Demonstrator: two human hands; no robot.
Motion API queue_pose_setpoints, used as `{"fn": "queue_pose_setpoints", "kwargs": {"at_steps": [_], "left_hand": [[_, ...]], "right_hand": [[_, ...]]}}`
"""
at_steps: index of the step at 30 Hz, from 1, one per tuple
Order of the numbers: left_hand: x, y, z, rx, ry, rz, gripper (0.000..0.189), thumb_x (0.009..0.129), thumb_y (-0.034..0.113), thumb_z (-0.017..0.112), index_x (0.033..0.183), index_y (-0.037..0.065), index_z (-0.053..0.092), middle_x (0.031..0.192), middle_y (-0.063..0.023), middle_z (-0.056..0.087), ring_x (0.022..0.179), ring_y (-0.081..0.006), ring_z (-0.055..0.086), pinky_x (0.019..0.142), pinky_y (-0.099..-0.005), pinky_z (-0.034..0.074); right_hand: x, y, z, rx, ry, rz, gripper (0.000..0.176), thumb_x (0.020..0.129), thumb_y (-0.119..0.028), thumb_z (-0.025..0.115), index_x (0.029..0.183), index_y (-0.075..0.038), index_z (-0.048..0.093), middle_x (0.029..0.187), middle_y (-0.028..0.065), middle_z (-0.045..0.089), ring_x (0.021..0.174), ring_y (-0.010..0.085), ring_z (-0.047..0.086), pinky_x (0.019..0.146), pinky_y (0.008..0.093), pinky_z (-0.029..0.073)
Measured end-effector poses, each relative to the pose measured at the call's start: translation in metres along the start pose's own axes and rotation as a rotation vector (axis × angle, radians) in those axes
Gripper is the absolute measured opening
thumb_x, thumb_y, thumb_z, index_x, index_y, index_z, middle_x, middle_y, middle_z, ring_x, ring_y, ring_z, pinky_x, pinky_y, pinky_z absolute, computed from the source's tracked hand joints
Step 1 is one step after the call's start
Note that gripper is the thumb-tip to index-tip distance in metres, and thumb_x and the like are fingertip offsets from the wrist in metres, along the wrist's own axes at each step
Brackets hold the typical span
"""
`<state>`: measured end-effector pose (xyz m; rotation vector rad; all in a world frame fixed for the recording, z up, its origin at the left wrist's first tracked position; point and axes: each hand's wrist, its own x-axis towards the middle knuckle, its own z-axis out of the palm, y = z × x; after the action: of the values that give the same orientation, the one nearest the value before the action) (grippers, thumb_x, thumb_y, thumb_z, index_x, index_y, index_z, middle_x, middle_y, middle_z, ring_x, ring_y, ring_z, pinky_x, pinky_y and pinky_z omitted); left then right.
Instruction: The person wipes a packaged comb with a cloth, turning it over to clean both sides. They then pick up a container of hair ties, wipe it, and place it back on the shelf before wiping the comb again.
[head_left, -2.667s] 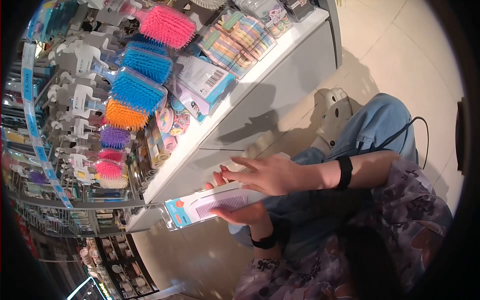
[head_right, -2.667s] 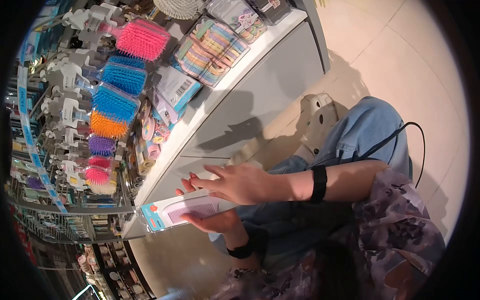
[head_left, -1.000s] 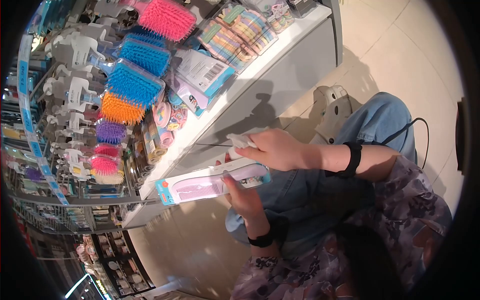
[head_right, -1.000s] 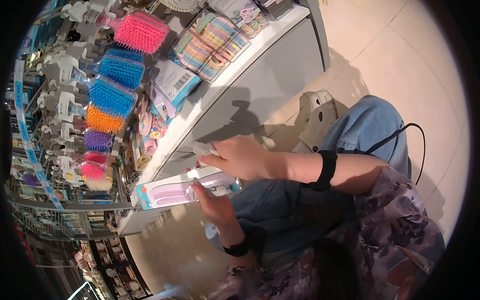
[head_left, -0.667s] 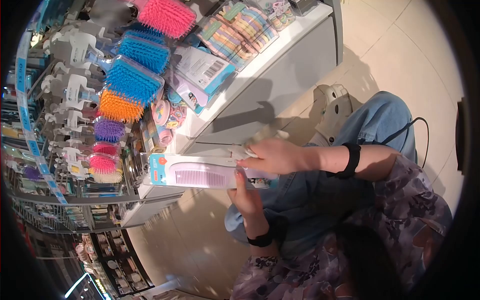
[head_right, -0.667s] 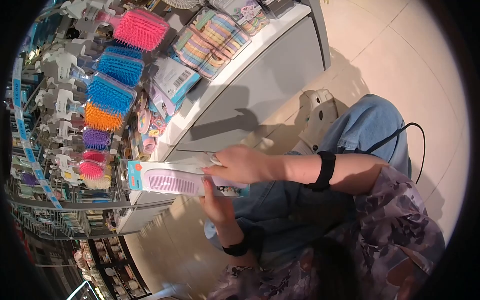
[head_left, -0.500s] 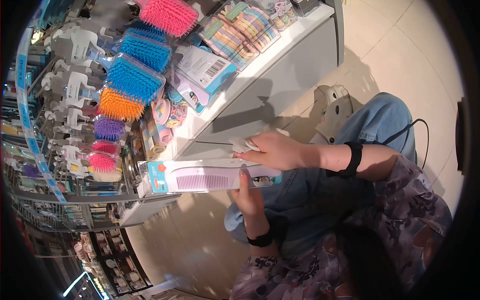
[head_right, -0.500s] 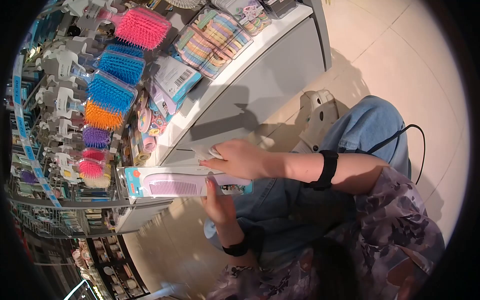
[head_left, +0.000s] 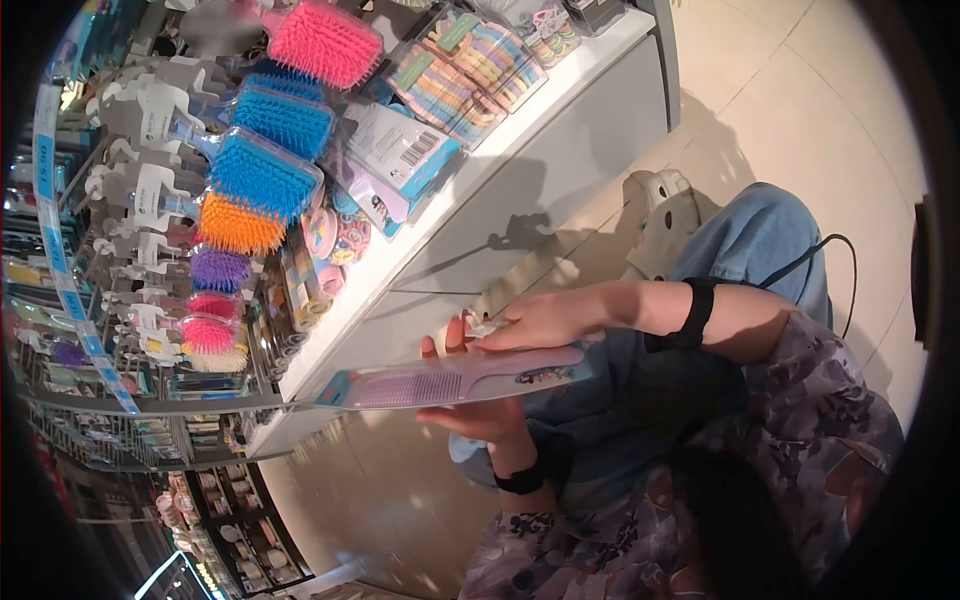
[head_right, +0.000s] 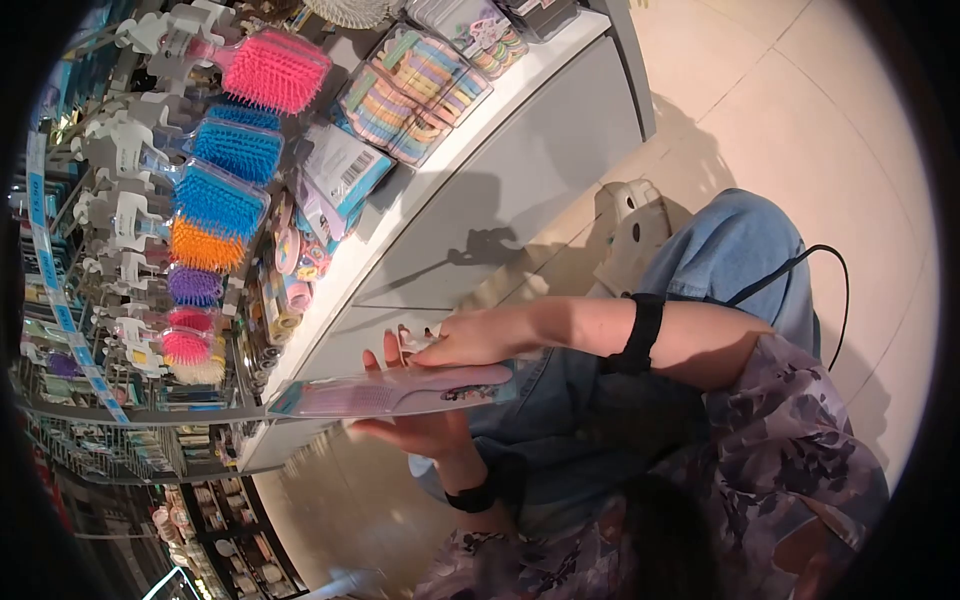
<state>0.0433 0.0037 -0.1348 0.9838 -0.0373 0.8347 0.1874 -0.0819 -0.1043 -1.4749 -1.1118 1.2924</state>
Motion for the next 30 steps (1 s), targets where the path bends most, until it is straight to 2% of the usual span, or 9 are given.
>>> {"fn": "queue_pose_setpoints", "kwargs": {"at_steps": [5,7,9,14,16,19,23,27,30], "left_hand": [[-0.004,0.0,-0.02,0.079,0.142,0.032,0.025,0.093,0.031,0.039,0.108,0.015,0.05,0.092,0.0001,0.06,0.1,-0.0208,0.052,0.092,-0.0451,0.039],[-0.004,0.001,-0.029,0.06,0.179,0.03,0.024,0.093,0.031,0.039,0.106,0.015,0.051,0.091,0.0008,0.06,0.096,-0.0197,0.053,0.091,-0.0431,0.04],[-0.002,0.003,-0.026,0.035,0.221,0.027,0.023,0.093,0.031,0.039,0.104,0.016,0.052,0.09,0.0015,0.059,0.093,-0.0185,0.054,0.089,-0.0412,0.041],[0.005,0.005,-0.002,0.339,0.45,0.034,0.041,0.092,0.032,0.039,0.126,0.009,0.033,0.118,-0.0106,0.045,0.104,-0.0232,0.048,0.09,-0.04,0.04],[0.0,0.002,-0.007,0.445,0.433,0.078,0.049,0.091,0.032,0.039,0.13,0.006,0.025,0.127,-0.0161,0.037,0.112,-0.0267,0.044,0.092,-0.0416,0.038],[-0.012,0.0,-0.02,0.195,0.314,0.077,0.053,0.092,0.041,0.03,0.132,0.006,0.025,0.128,-0.015,0.038,0.115,-0.0282,0.041,0.096,-0.0414,0.035],[-0.001,0.005,-0.017,0.168,0.39,-0.164,0.052,0.093,0.043,0.027,0.132,0.01,0.027,0.13,-0.0114,0.037,0.117,-0.0246,0.04,0.098,-0.0387,0.034],[0.001,0.003,-0.003,0.01,0.324,-0.174,0.048,0.095,0.04,0.025,0.132,0.011,0.029,0.131,-0.0093,0.038,0.118,-0.024,0.04,0.098,-0.0393,0.033],[-0.002,0.003,0.007,0.099,0.288,-0.235,0.053,0.094,0.042,0.023,0.134,0.007,0.024,0.133,-0.0126,0.034,0.122,-0.0279,0.035,0.101,-0.0407,0.029]], "right_hand": [[0.008,0.003,0.001,-0.074,-0.118,-0.063,0.059,0.085,-0.049,0.04,0.097,0.006,0.057,0.098,0.0204,0.058,0.091,0.0282,0.055,0.077,0.0337,0.042],[0.01,0.004,0.004,-0.112,-0.135,-0.099,0.057,0.086,-0.05,0.042,0.094,0.005,0.057,0.093,0.017,0.058,0.085,0.0243,0.056,0.073,0.0321,0.042],[0.004,0.001,0.006,0.008,0.248,-0.11,0.054,0.088,-0.049,0.04,0.099,0.003,0.055,0.097,0.0133,0.057,0.085,0.0213,0.054,0.073,0.0301,0.042],[0.002,-0.007,0.002,0.454,-0.02,-0.336,0.044,0.092,-0.039,0.04,0.117,-0.004,0.05,0.124,0.0165,0.046,0.11,0.0269,0.048,0.087,0.0341,0.039],[0.009,0.001,0.02,0.005,0.077,-0.805,0.036,0.088,-0.022,0.05,0.121,-0.008,0.046,0.13,0.017,0.038,0.111,0.025,0.048,0.091,0.0285,0.038],[0.002,0.007,0.037,-0.598,0.326,-0.929,0.043,0.079,-0.015,0.059,0.121,-0.016,0.048,0.138,0.0202,0.024,0.116,0.0295,0.045,0.092,0.0312,0.04],[0.004,0.01,0.028,-0.502,0.216,-0.613,0.049,0.076,-0.015,0.06,0.123,-0.024,0.048,0.138,0.0224,0.022,0.114,0.0358,0.044,0.087,0.0362,0.044],[0.007,0.014,0.03,-0.454,0.335,-0.642,0.053,0.074,-0.018,0.061,0.125,-0.026,0.046,0.138,0.019,0.024,0.118,0.0355,0.04,0.093,0.0394,0.039],[0.006,0.01,0.03,-0.787,0.548,-0.805,0.058,0.071,-0.021,0.063,0.126,-0.029,0.044,0.138,0.0154,0.025,0.123,0.0325,0.034,0.1,0.0453,0.03]]}}
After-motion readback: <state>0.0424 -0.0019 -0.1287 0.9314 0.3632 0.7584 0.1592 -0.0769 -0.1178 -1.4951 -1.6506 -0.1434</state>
